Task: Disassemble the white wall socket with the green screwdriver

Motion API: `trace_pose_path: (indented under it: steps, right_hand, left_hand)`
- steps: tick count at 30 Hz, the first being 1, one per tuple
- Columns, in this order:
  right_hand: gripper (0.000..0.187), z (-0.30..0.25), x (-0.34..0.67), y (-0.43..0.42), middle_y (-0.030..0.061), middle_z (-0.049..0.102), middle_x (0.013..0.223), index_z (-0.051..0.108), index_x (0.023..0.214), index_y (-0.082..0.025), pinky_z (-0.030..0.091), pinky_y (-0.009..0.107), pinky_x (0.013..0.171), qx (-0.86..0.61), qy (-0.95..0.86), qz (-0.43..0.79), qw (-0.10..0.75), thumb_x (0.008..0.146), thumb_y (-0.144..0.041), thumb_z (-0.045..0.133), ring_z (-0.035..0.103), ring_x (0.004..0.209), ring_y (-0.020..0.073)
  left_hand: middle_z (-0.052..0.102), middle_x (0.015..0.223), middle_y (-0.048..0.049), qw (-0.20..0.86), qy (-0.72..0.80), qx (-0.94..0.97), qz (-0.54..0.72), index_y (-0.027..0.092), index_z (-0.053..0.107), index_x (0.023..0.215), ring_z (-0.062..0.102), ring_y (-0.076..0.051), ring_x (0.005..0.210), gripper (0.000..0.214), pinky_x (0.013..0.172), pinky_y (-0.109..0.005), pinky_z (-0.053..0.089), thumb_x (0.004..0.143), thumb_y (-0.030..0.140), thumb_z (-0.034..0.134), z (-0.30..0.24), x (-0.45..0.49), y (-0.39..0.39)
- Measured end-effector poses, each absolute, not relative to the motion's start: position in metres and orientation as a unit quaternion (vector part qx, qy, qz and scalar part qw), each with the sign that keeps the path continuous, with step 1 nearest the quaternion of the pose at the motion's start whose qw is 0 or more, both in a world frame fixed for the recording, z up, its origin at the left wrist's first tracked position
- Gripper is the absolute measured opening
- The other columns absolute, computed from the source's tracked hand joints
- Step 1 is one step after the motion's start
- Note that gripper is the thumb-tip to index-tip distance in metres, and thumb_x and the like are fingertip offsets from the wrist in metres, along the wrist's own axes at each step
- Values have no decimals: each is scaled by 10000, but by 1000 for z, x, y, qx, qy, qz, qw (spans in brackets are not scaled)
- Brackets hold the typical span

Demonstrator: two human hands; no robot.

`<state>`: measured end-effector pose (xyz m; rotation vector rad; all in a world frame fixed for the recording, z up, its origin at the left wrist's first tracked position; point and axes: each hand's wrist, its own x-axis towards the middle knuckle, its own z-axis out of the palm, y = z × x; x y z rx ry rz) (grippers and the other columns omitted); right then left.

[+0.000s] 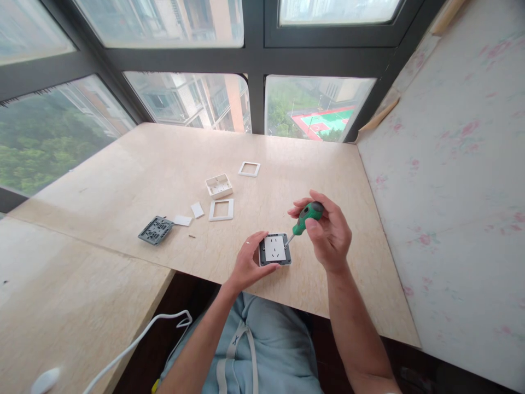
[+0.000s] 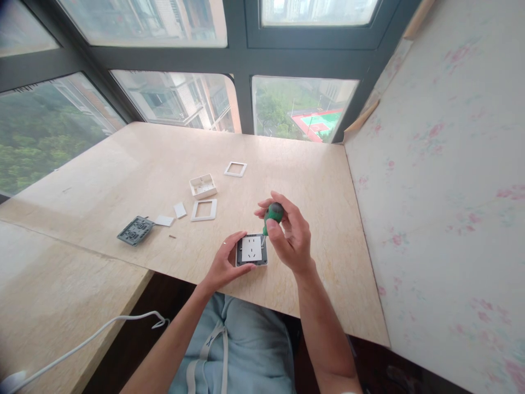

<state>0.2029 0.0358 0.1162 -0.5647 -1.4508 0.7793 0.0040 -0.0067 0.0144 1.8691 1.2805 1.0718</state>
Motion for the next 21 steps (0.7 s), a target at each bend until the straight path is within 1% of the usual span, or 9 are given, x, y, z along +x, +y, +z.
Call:
trace_pose_path:
  steps: [2, 5, 9, 14, 21]
  right_hand:
    - [383, 118, 196, 34, 75, 670, 1154, 550, 1366, -282, 629, 432, 839, -224, -622, 356, 660, 988, -225, 537, 700, 973, 198]
    - [373, 117, 184, 32, 73, 645, 1133, 532, 1361, -278, 626, 399, 801, -182, -625, 393, 649, 992, -226, 533, 683, 955, 185]
    - [380, 112, 175, 31, 69, 623, 1130, 509, 1374, -280, 613, 402, 835, -160, -640, 408, 631, 998, -224, 518, 664, 955, 175]
    - [370, 108, 171, 33, 72, 611, 1142, 517, 1365, -267, 602, 376, 843, -152, -629, 421, 635, 1000, -205, 518, 659, 980, 169]
    - [374, 106, 170, 33, 74, 611, 1152, 523, 1361, -265, 597, 379, 859, -155, -634, 429, 624, 995, -191, 526, 655, 989, 173]
  left_hand:
    - [533, 1452, -129, 315, 486, 707, 405, 262, 477, 1433, 500, -323, 1362, 788, 1145, -554, 406, 771, 497, 832, 15, 4, -7]
    - [532, 1449, -128, 325, 482, 701, 414, 263, 476, 1433, 501, -321, 1360, 804, 1149, -549, 404, 758, 498, 845, 15, 5, -7]
    - [532, 1448, -127, 332, 473, 697, 425, 265, 471, 1440, 500, -319, 1361, 825, 1151, -537, 404, 747, 496, 855, 12, 5, -6]
    - [533, 1442, -129, 330, 472, 698, 425, 259, 468, 1439, 507, -318, 1351, 836, 1148, -531, 406, 739, 494, 861, 10, 4, -6]
    - [545, 1427, -135, 320, 463, 703, 434, 248, 476, 1431, 519, -324, 1337, 819, 1131, -528, 424, 750, 515, 845, 9, 5, -5]
